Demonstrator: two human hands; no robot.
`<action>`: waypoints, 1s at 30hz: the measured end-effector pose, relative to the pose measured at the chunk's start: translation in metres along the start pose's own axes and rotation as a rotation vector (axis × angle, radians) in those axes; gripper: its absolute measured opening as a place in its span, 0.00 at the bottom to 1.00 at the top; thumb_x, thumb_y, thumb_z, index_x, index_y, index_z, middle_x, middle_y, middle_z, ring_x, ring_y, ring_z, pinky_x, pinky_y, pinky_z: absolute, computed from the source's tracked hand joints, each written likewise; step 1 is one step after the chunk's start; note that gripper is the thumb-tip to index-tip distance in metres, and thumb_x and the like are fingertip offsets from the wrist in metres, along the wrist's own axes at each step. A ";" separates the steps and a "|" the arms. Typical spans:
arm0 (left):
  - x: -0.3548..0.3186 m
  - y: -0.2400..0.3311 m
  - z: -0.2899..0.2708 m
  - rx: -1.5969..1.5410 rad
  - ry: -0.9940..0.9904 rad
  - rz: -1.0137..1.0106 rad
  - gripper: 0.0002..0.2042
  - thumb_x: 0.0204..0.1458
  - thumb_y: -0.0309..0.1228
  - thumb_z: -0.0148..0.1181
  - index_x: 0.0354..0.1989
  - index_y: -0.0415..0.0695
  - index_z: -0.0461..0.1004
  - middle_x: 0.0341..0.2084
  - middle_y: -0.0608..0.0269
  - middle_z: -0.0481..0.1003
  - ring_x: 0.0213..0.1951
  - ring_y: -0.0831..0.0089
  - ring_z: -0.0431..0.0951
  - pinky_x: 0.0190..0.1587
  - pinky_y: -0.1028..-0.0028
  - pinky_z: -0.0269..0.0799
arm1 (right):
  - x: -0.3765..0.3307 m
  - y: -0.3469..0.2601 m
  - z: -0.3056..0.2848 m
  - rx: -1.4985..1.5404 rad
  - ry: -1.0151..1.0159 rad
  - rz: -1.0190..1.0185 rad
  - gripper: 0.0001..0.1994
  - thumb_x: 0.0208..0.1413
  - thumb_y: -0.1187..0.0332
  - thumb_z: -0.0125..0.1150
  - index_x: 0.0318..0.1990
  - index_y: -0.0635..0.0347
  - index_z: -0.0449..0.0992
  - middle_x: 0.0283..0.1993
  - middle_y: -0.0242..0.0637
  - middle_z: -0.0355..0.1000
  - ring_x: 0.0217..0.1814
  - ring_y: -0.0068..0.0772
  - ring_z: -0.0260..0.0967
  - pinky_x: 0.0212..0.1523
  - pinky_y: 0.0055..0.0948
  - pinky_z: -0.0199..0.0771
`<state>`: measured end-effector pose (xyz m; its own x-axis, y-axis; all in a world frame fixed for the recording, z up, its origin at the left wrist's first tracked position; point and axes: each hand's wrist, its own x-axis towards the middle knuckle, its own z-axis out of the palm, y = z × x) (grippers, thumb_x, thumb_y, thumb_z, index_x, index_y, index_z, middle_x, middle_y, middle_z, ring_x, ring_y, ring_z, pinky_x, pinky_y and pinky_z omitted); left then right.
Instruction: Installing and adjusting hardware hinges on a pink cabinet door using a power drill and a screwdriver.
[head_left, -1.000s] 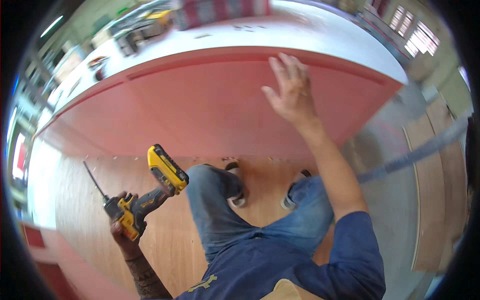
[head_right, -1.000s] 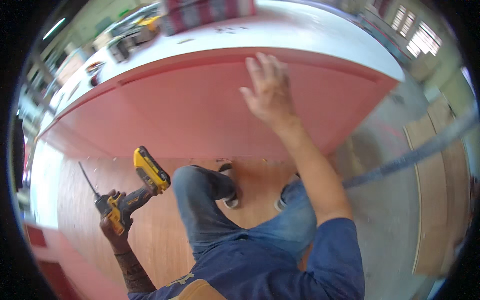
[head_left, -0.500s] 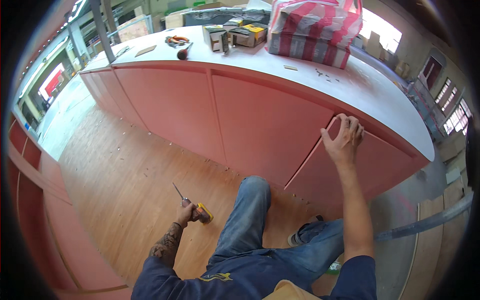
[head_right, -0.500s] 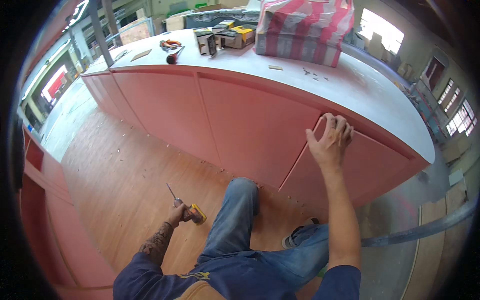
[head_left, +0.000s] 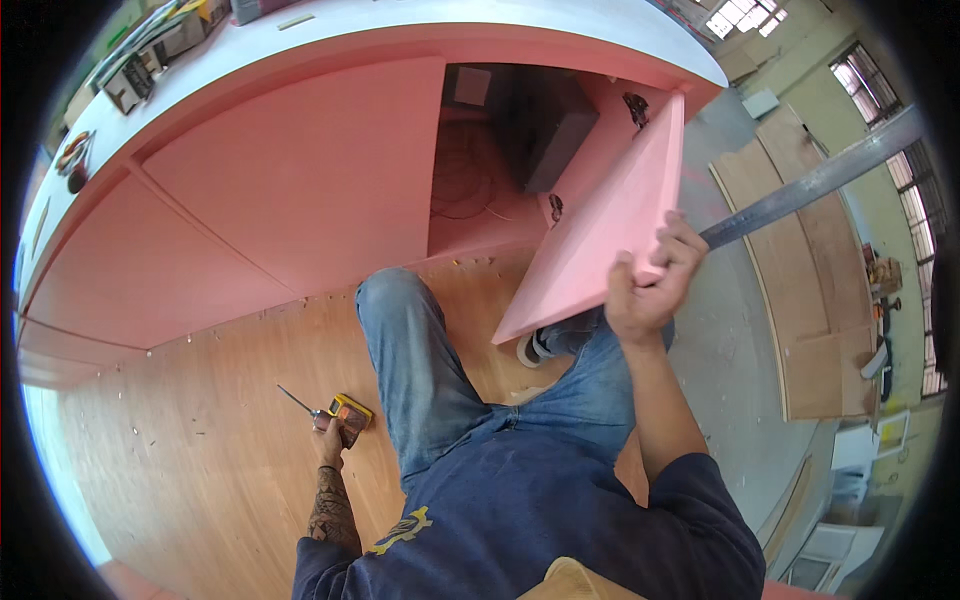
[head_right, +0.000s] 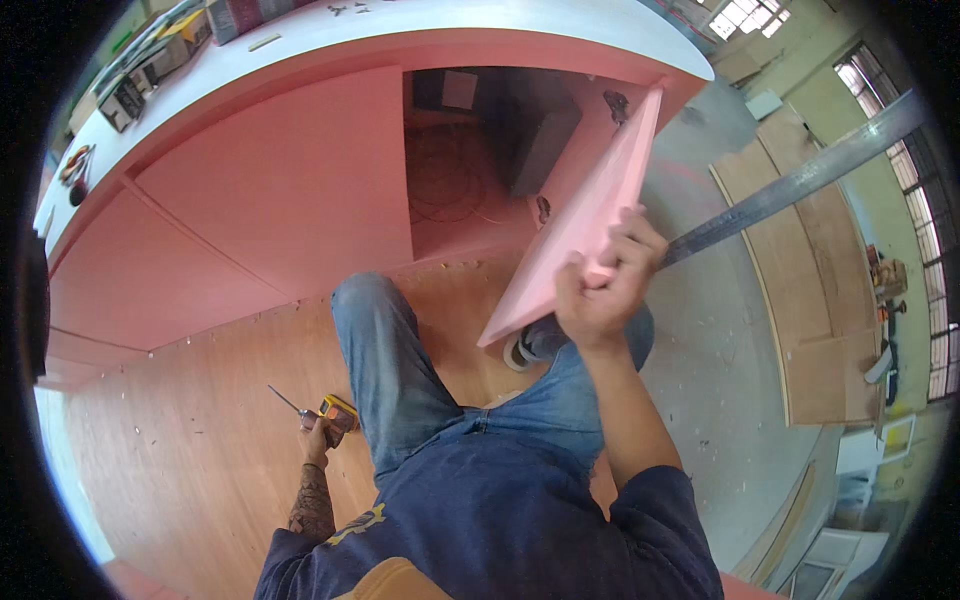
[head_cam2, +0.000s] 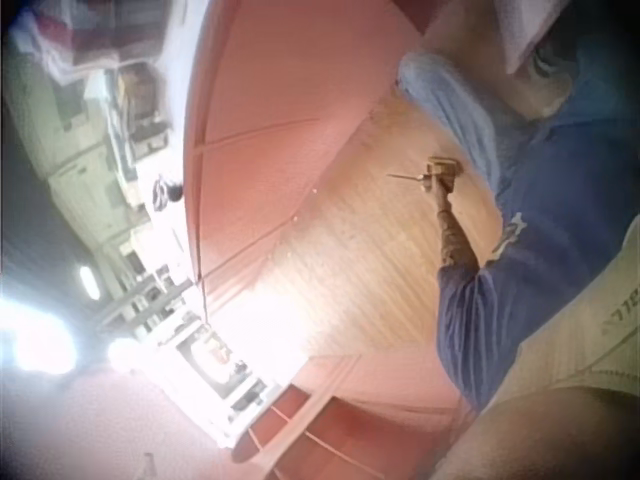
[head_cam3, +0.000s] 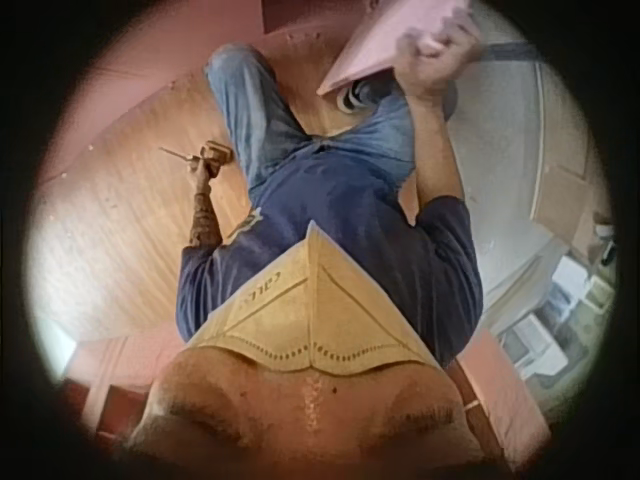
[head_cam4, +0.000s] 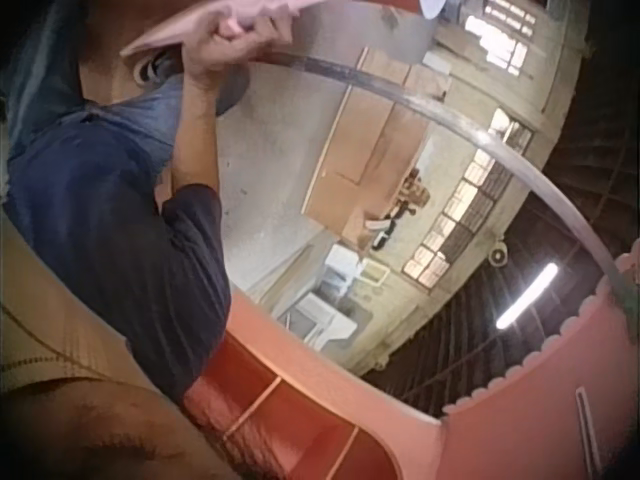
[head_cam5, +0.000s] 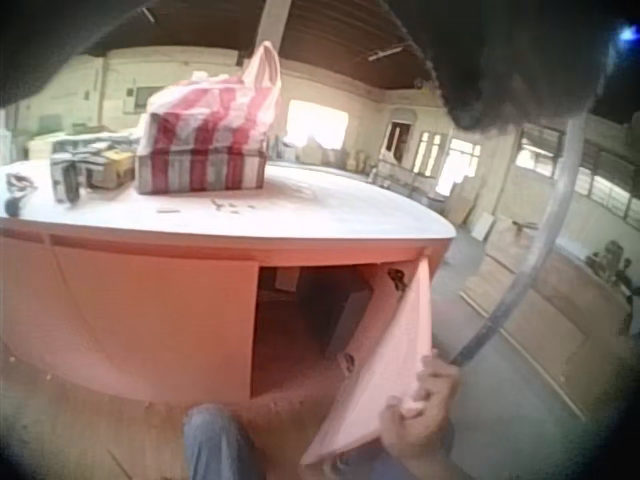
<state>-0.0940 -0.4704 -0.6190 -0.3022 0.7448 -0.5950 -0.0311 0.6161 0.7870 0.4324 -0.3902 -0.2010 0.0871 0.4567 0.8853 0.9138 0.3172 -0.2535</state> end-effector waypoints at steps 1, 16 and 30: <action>0.000 -0.003 0.005 0.011 0.033 0.008 0.12 0.48 0.30 0.64 0.39 0.38 0.73 0.34 0.61 0.78 0.33 0.71 0.81 0.34 0.69 0.80 | -0.008 0.007 -0.016 -0.003 0.008 0.024 0.17 0.48 0.81 0.58 0.45 0.62 0.63 0.53 0.50 0.63 0.64 0.50 0.63 0.69 0.52 0.60; 0.054 0.035 -0.080 0.577 0.495 0.410 0.43 0.56 0.50 0.66 0.70 0.29 0.58 0.63 0.35 0.69 0.66 0.44 0.68 0.66 0.56 0.67 | -0.110 0.121 -0.112 -0.130 0.372 0.866 0.27 0.60 0.72 0.66 0.64 0.77 0.67 0.61 0.51 0.72 0.59 0.44 0.72 0.63 0.39 0.71; 0.036 0.663 -0.049 0.846 1.018 0.901 0.34 0.56 0.58 0.59 0.68 0.54 0.66 0.54 0.36 0.75 0.60 0.38 0.71 0.63 0.46 0.64 | -0.161 0.157 -0.161 0.122 0.382 1.248 0.26 0.61 0.67 0.67 0.62 0.76 0.70 0.63 0.48 0.72 0.59 0.40 0.72 0.60 0.36 0.73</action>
<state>-0.1720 -0.0475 -0.1109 -0.4194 0.6673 0.6155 0.9078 0.3065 0.2863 0.6261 -0.5473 -0.3204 0.9678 0.2390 0.0789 0.0967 -0.0635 -0.9933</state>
